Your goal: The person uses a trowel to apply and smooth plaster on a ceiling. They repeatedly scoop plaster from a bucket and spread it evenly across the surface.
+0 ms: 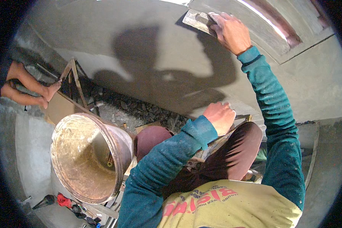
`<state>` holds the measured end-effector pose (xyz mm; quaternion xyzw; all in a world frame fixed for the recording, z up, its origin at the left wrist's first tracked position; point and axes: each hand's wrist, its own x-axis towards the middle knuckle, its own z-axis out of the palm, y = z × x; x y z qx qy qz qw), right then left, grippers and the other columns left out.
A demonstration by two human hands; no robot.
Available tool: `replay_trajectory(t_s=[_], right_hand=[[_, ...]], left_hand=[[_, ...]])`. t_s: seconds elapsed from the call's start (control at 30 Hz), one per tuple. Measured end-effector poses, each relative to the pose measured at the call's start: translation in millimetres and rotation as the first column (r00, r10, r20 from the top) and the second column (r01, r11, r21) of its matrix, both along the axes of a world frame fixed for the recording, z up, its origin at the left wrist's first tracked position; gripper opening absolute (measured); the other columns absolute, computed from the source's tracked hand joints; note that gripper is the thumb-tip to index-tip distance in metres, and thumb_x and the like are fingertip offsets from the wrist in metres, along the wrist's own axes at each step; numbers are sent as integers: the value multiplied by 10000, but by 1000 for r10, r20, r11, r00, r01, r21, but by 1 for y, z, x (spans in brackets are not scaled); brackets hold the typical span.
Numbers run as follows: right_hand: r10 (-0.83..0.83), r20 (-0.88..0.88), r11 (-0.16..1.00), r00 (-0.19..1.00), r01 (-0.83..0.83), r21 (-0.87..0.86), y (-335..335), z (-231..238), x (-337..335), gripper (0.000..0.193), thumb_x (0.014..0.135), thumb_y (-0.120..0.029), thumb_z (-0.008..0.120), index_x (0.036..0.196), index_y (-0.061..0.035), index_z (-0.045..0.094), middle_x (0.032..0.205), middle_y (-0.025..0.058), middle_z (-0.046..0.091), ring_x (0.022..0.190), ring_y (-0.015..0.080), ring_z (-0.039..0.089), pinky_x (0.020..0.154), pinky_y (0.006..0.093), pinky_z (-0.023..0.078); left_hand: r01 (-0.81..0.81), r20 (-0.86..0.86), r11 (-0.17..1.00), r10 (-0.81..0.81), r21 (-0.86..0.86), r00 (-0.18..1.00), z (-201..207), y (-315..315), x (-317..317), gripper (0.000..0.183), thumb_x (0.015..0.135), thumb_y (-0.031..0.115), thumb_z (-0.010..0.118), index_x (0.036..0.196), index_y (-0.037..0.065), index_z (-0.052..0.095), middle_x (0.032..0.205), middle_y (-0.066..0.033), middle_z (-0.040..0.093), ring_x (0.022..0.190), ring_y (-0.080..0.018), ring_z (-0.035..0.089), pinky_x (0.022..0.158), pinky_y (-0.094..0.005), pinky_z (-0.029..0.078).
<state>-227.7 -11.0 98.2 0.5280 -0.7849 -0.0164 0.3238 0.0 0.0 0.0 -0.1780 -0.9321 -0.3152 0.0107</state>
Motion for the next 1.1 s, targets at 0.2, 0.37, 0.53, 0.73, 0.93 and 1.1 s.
replay_trajectory(t_s=[0.2,0.37,0.53,0.73,0.93,1.1], right_hand=[[-137,109,991,985,135,27,29,-3,-11,399,963,-252,628,1326,-85,623,1105,164,686,989,400,663,850,488,550],[-2,51,1000,999,3,-22,99,6,-6,398,958,-250,633,1316,-75,636,1097,173,694,993,408,662,838,492,542],[-4,115,1000,993,5,-6,58,5,-1,395,960,-252,632,1320,-88,644,1168,173,699,1051,402,662,889,478,548],[4,127,1000,992,-2,-13,19,9,-1,385,959,-252,636,1311,-97,646,1180,154,696,1052,390,666,885,479,556],[9,97,1000,995,-8,-12,8,12,2,389,958,-254,635,1316,-103,636,1161,145,694,1037,381,673,880,479,555],[3,62,1000,998,-3,-2,8,7,-4,388,957,-256,633,1315,-105,635,1162,146,692,1038,376,674,881,479,555]], left_hand=[[-3,40,999,4,-38,999,2,-7,-3,215,822,109,657,1009,3,672,1058,-251,679,963,-436,695,818,-532,579],[-2,14,1000,2,-12,1000,-1,0,-1,252,855,165,679,1056,13,683,1069,-256,679,963,-443,695,824,-540,578],[15,69,999,-13,-31,998,-2,4,-4,261,866,190,677,1057,12,684,1074,-255,679,971,-444,695,832,-542,577],[6,32,1000,-5,-15,999,2,5,-1,209,829,133,653,995,11,683,1074,-248,678,973,-440,690,827,-528,578],[-10,-3,1000,10,-9,1000,0,2,2,185,823,122,649,969,11,677,1057,-238,679,965,-425,690,820,-519,578],[-15,-27,1000,15,2,1000,-3,4,1,181,824,115,646,972,15,675,1057,-238,680,959,-420,694,818,-514,580]])
